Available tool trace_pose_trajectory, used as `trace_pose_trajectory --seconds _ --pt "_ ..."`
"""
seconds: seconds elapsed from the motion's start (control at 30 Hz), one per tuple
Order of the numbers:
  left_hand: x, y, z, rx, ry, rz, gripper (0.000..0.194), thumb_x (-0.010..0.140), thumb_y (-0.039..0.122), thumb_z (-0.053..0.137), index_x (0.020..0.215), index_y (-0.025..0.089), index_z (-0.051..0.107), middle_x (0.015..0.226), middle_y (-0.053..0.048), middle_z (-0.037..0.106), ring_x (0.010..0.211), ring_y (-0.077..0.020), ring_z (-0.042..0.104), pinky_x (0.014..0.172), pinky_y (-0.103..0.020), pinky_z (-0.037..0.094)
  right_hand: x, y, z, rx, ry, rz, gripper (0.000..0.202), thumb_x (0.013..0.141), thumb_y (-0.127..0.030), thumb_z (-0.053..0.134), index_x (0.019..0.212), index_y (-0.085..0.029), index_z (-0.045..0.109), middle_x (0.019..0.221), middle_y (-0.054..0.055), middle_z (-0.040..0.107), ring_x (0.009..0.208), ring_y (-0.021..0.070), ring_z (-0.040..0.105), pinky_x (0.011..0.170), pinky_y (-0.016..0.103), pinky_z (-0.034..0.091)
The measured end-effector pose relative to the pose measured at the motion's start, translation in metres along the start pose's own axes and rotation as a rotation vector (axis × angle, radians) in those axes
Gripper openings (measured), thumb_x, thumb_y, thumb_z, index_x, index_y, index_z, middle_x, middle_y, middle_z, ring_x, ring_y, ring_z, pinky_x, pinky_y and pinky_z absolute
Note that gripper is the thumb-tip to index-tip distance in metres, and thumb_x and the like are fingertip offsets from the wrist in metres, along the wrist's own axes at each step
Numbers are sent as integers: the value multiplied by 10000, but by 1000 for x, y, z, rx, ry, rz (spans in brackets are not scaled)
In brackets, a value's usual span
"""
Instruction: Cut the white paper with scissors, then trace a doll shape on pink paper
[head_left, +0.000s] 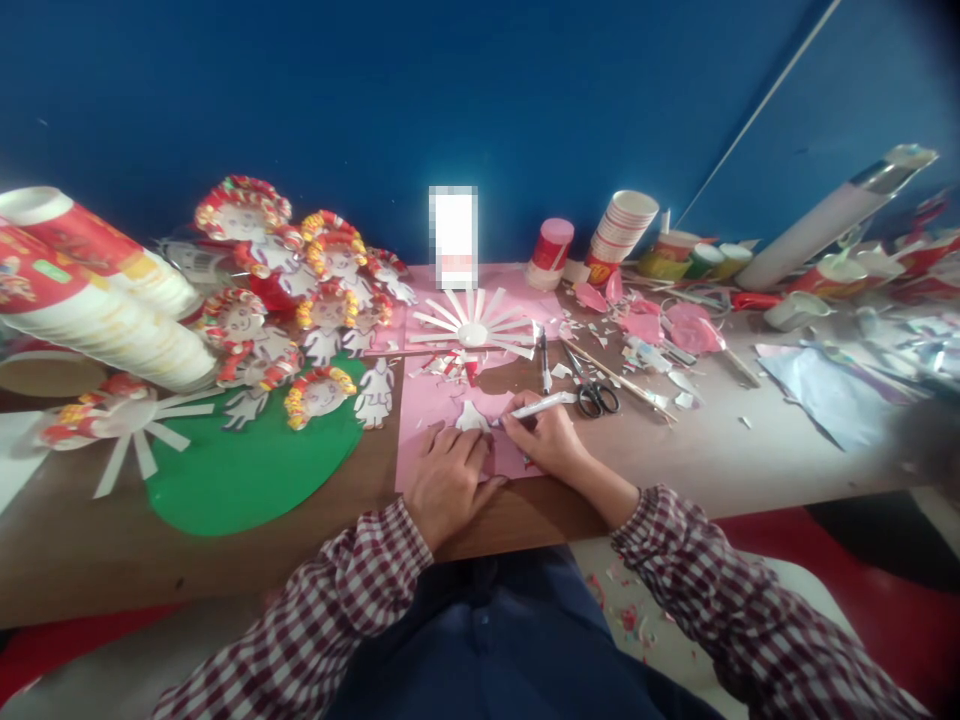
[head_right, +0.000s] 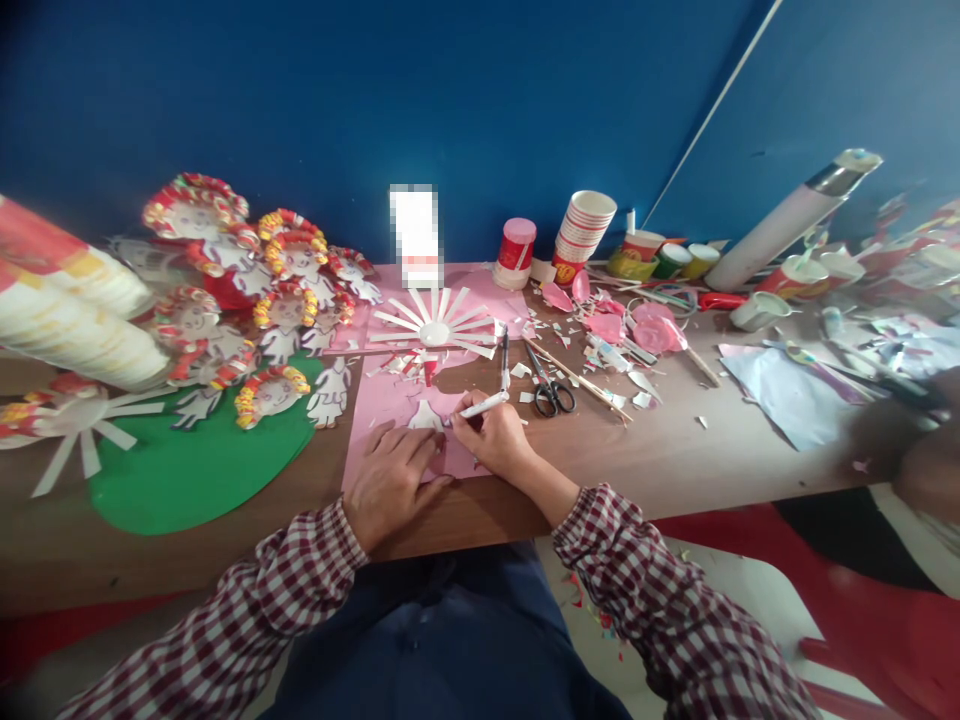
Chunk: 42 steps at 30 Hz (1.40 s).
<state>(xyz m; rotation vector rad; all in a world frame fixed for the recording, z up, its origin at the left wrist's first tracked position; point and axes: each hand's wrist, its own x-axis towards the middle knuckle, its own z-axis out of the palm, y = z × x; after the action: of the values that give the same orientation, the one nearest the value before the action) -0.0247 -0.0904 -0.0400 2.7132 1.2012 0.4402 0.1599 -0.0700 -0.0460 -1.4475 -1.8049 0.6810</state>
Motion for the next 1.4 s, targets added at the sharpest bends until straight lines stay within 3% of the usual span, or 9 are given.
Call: trace_pose_trajectory --seconds 0.6,1.4 --pt "-1 0 0 1 20 8 415 841 477 469 1051 137 577 1095 -113 599 1024 -282 497 1002 -481 279 -1 0 0 2 13 -6 52 767 -214 550 725 -184 544 596 -20 550 538 118 483 527 219 359" --pt "-2 -3 2 26 10 16 454 839 477 470 1094 115 569 1131 -114 591 1039 -284 488 1006 -480 281 0 -8 -2 -20 -15 61 95 749 -242 539 688 -170 548 570 -17 522 526 110 467 526 214 359"
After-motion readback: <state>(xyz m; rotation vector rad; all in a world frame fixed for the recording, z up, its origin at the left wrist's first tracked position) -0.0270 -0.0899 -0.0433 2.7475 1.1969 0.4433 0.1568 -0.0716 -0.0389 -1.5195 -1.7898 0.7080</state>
